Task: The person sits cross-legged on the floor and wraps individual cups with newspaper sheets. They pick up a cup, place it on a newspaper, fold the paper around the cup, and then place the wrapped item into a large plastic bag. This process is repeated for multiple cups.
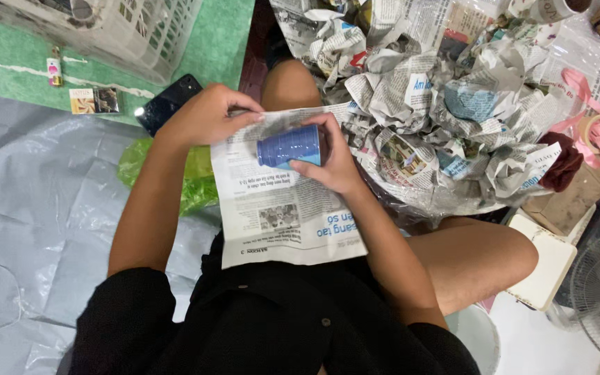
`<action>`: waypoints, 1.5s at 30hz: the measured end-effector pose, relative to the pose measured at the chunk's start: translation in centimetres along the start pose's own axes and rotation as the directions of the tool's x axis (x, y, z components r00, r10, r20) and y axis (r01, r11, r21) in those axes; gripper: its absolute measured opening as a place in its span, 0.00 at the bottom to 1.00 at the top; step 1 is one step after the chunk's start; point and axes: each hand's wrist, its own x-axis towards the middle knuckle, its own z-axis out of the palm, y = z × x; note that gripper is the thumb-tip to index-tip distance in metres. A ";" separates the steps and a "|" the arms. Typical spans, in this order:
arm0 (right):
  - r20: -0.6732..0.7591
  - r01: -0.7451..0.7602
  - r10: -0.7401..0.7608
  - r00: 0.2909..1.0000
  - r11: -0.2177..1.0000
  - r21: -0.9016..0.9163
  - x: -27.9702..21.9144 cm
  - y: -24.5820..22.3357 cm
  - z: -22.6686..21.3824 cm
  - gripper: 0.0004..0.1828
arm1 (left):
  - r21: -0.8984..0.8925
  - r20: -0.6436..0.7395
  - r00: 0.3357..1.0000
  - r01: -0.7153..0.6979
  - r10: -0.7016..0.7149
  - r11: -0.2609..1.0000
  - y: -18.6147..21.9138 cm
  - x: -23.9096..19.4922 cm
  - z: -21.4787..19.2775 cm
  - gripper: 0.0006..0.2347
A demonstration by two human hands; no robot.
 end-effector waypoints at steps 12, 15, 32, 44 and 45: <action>0.140 0.237 -0.199 0.970 0.900 -0.366 4.5 -1.9 -1.6 0.42 | 0.111 0.178 0.984 -0.039 0.019 0.993 2.9 2.7 -1.8 0.28; 0.209 0.288 -0.202 0.957 0.756 -0.587 4.0 -2.1 -1.9 0.45 | 0.186 0.197 0.980 -0.061 0.024 0.981 4.0 2.3 -0.8 0.29; 0.326 0.428 -0.337 0.884 0.299 -0.853 3.0 -6.7 -2.3 0.44 | 0.582 -0.247 0.869 -0.220 0.428 0.782 4.3 -1.9 3.7 0.26; 0.394 0.500 -0.519 0.759 0.077 -0.863 0.4 -3.2 -1.4 0.36 | 0.333 -0.213 0.964 -0.080 0.157 0.940 5.5 -3.1 4.0 0.10; 0.394 0.499 -0.506 0.767 0.085 -0.863 -0.1 -2.9 -1.5 0.37 | 0.295 -0.158 0.983 -0.046 0.096 0.954 5.3 -2.7 3.8 0.14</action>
